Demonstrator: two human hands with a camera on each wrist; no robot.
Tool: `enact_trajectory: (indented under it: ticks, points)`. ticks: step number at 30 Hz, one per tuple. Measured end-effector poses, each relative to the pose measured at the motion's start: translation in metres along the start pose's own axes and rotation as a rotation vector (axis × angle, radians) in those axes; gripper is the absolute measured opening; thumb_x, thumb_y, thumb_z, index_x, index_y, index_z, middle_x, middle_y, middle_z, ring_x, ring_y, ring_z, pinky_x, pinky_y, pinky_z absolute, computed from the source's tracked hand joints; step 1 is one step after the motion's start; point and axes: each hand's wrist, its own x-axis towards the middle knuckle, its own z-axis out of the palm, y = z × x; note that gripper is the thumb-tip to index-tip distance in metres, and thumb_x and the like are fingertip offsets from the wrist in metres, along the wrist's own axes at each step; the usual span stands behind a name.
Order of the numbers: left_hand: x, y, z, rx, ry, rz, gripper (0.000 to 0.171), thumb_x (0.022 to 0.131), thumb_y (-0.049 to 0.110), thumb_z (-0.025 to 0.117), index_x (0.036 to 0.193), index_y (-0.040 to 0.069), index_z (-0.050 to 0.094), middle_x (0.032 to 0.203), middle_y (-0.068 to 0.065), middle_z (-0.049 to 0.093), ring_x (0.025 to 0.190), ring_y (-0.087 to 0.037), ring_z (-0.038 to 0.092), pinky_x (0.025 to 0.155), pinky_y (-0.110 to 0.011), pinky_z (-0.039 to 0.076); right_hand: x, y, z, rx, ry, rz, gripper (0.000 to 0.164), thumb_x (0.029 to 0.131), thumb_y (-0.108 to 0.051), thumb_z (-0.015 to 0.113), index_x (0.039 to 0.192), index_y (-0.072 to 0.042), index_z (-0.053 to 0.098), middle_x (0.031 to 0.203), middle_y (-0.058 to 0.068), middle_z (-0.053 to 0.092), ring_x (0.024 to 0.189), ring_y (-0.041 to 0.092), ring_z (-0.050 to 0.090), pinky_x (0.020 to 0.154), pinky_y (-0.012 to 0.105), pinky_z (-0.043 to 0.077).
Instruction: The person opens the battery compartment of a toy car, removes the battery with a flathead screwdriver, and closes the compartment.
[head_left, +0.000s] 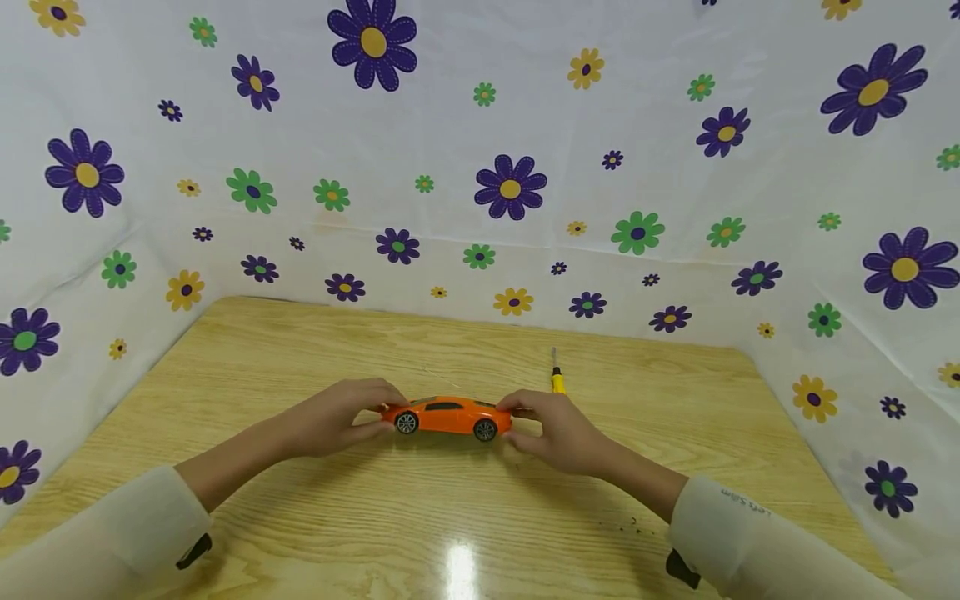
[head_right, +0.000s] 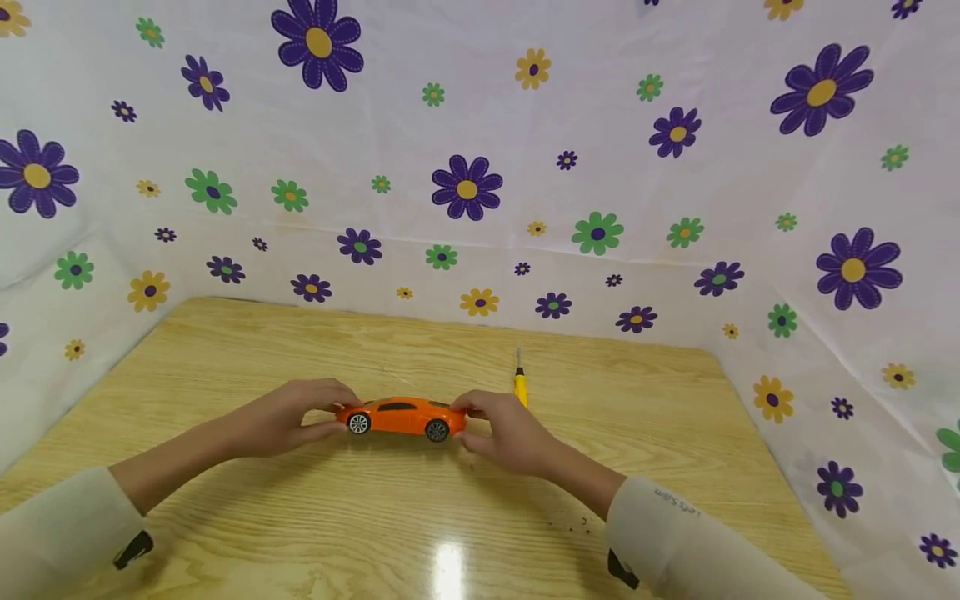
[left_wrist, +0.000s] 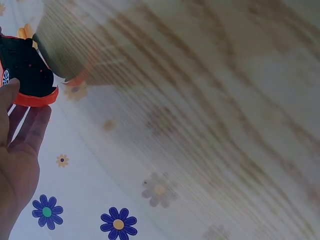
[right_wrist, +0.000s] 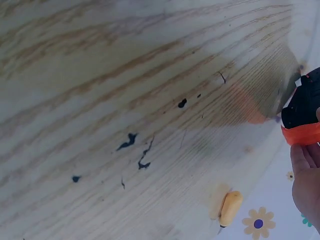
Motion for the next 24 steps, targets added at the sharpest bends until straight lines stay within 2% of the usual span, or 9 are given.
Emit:
enact_trajectory:
  ticks: [5, 11, 18, 24]
  points:
    - [0.002, -0.002, -0.001, -0.059, 0.021, 0.0, 0.032, 0.096, 0.008, 0.074, 0.127, 0.008, 0.069, 0.121, -0.001, 0.069, 0.106, -0.015, 0.068, 0.09, -0.028, 0.061, 0.002, 0.002, 0.0, 0.073, 0.011, 0.05, 0.03, 0.093, -0.003, 0.076, 0.122, -0.001, 0.067, 0.119, 0.009, 0.07, 0.116, 0.026, 0.068, 0.1, 0.034, 0.056]
    - [0.005, -0.01, -0.001, -0.129, 0.068, -0.03, 0.032, 0.096, 0.005, 0.073, 0.128, 0.006, 0.068, 0.12, -0.004, 0.07, 0.107, -0.019, 0.069, 0.089, -0.029, 0.061, 0.004, 0.008, 0.001, 0.163, 0.035, 0.118, 0.028, 0.096, -0.005, 0.073, 0.123, 0.0, 0.067, 0.12, 0.012, 0.069, 0.118, 0.032, 0.067, 0.1, 0.04, 0.056]
    - [0.01, -0.013, -0.001, -0.181, 0.117, -0.139, 0.031, 0.096, 0.009, 0.074, 0.126, 0.007, 0.07, 0.119, -0.005, 0.072, 0.107, -0.022, 0.07, 0.085, -0.026, 0.062, 0.008, 0.009, 0.002, 0.212, 0.088, 0.177, 0.029, 0.096, -0.005, 0.073, 0.124, 0.002, 0.068, 0.121, 0.015, 0.07, 0.116, 0.032, 0.068, 0.095, 0.033, 0.058]
    - [0.015, -0.014, -0.001, -0.274, 0.156, -0.249, 0.028, 0.097, 0.012, 0.074, 0.124, 0.007, 0.071, 0.116, -0.005, 0.073, 0.105, -0.021, 0.07, 0.084, -0.026, 0.062, 0.012, 0.007, 0.0, 0.273, 0.116, 0.25, 0.031, 0.096, -0.004, 0.071, 0.126, 0.003, 0.065, 0.122, 0.016, 0.07, 0.116, 0.032, 0.068, 0.093, 0.028, 0.059]
